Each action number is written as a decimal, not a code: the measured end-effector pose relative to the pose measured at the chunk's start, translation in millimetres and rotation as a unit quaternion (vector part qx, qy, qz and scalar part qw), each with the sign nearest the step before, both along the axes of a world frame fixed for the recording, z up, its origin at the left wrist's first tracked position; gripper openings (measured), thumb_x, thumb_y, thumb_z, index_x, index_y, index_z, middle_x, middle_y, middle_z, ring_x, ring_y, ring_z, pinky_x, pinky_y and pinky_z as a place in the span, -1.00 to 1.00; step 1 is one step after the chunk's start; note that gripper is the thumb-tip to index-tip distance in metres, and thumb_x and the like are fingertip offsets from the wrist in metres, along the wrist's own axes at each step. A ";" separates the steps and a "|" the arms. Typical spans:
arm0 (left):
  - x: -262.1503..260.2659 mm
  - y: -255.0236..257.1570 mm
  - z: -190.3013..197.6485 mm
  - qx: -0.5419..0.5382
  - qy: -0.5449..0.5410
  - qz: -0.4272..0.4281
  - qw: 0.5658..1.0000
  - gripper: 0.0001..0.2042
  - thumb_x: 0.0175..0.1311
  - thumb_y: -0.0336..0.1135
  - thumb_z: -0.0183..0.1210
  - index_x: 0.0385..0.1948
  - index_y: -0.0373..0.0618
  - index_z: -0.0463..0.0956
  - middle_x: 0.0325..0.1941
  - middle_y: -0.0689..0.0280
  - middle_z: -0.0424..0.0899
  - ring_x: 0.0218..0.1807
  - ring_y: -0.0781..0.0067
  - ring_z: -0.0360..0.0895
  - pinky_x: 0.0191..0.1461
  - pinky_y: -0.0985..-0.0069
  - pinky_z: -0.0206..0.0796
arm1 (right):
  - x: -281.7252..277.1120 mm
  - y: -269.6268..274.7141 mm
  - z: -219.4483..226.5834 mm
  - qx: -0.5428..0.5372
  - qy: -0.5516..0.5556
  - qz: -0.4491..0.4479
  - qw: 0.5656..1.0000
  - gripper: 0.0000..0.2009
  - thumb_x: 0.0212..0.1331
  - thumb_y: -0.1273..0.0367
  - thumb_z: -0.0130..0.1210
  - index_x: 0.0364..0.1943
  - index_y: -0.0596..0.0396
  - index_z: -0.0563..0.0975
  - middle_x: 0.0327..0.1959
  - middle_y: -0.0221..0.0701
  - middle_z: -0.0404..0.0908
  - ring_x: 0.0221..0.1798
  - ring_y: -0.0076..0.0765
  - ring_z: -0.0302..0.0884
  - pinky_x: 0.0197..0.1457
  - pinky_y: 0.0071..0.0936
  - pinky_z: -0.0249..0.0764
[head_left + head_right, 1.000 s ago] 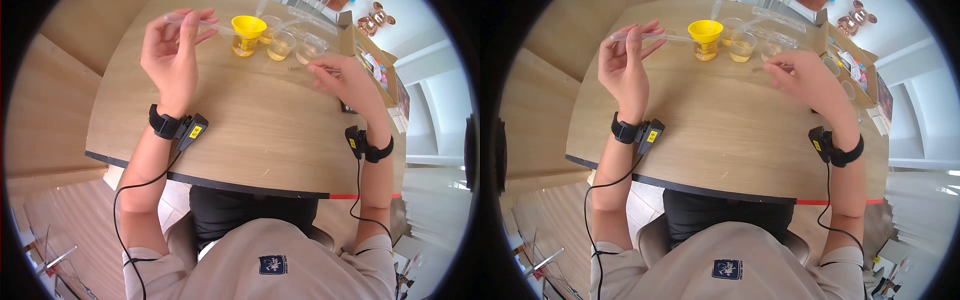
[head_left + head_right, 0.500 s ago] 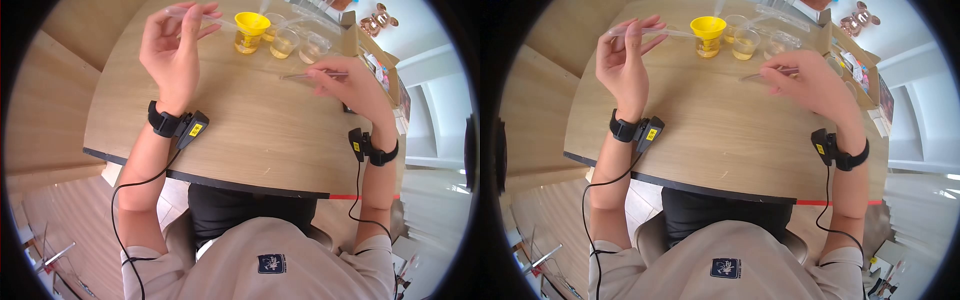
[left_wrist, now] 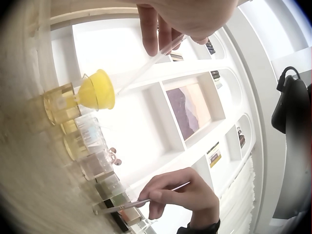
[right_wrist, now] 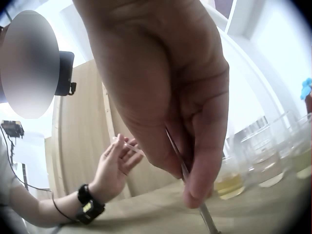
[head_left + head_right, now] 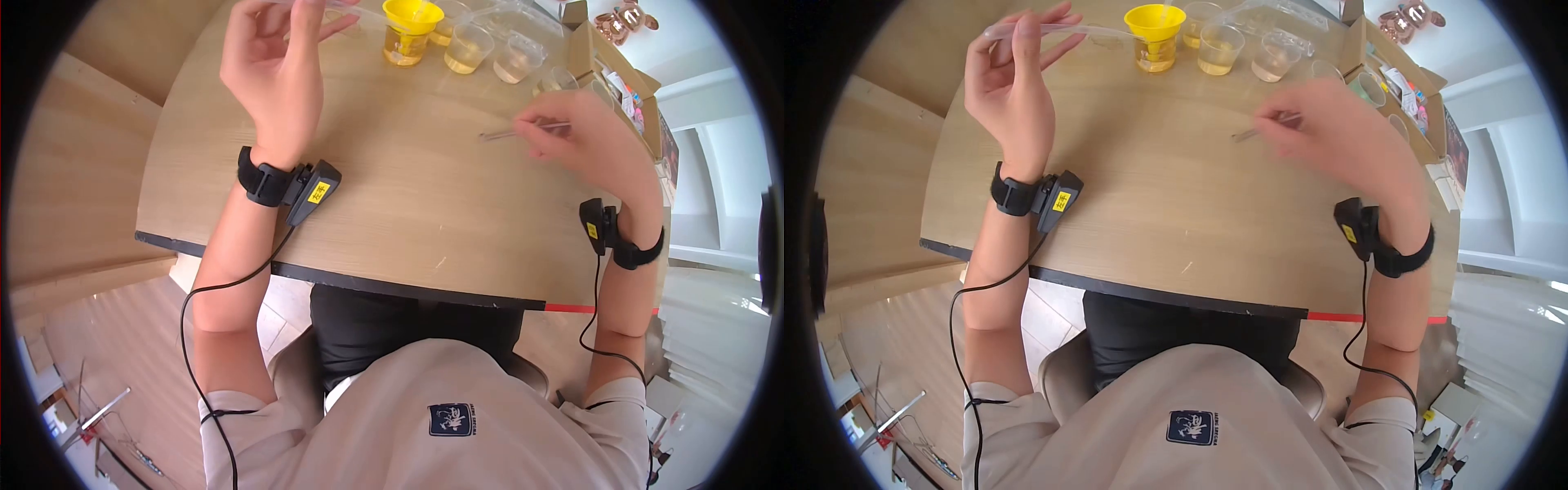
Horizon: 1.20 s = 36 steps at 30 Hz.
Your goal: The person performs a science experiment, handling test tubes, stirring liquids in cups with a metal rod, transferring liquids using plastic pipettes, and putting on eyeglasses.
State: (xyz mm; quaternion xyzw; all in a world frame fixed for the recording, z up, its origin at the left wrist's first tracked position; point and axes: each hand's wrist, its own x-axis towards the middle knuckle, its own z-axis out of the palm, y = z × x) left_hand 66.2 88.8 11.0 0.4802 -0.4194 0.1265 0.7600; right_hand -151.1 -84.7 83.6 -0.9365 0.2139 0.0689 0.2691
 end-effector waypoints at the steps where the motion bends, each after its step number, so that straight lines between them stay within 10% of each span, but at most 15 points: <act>1: -0.8 -0.5 -0.9 0.001 0.001 -0.004 1.000 -0.84 0.51 -0.43 0.05 -0.07 -0.37 0.38 -0.08 -0.07 0.67 0.00 -0.01 0.71 -0.04 0.11 0.73 | 4.0 3.9 -2.0 -0.020 -0.024 0.046 0.998 -0.79 0.36 0.35 0.18 -0.17 0.28 0.64 -0.43 -0.41 0.64 -0.41 -0.55 0.64 -0.28 -0.59 0.55; 3: -2.5 -2.4 -2.2 -0.016 0.087 -0.018 0.996 -0.86 0.51 -0.45 0.06 -0.02 -0.26 0.43 -0.13 0.08 0.71 -0.13 0.33 0.73 -0.11 0.48 0.67 | 3.6 0.8 -3.5 -0.041 -0.046 0.083 0.995 -0.79 0.35 0.36 0.19 -0.18 0.29 0.64 -0.45 -0.40 0.65 -0.43 -0.55 0.62 -0.28 -0.59 0.55; 6: -1.5 -2.5 -3.1 -0.032 0.071 -0.033 0.996 -0.89 0.51 -0.45 0.07 -0.06 -0.25 0.43 -0.13 0.07 0.71 -0.15 0.33 0.73 -0.12 0.48 0.67 | 7.2 -2.3 -3.4 -0.058 -0.053 0.059 0.995 -0.80 0.34 0.37 0.18 -0.20 0.30 0.63 -0.48 -0.39 0.65 -0.46 -0.54 0.58 -0.29 -0.58 0.54; 25: -4.0 -2.4 1.2 -0.042 0.082 -0.040 0.995 -0.89 0.51 -0.45 0.07 -0.06 -0.24 0.44 -0.14 0.09 0.72 -0.11 0.33 0.72 -0.11 0.48 0.67 | 12.4 -0.3 6.8 -0.030 -0.002 0.071 0.997 -0.80 0.36 0.36 0.15 -0.15 0.26 0.62 -0.42 -0.34 0.65 -0.36 -0.49 0.64 -0.23 -0.53 0.54; 27: -5.9 0.5 4.7 -0.002 0.029 0.002 1.000 -0.83 0.51 -0.43 0.06 -0.07 -0.39 0.37 -0.08 -0.08 0.67 0.00 -0.02 0.71 -0.03 0.10 0.73 | 14.4 -9.2 -0.3 -0.012 -0.052 0.046 0.998 -0.81 0.36 0.38 0.14 -0.15 0.27 0.62 -0.39 -0.33 0.65 -0.36 -0.48 0.64 -0.22 -0.52 0.54; 36: -6.2 -0.4 4.0 0.011 0.021 0.017 1.000 -0.82 0.51 -0.42 0.05 -0.06 -0.40 0.37 -0.07 -0.10 0.67 0.00 -0.01 0.71 -0.01 0.12 0.73 | 13.4 -20.4 -10.5 0.004 -0.020 0.036 0.999 -0.79 0.39 0.40 0.10 -0.09 0.30 0.61 -0.29 -0.32 0.65 -0.28 -0.42 0.68 -0.15 -0.50 0.60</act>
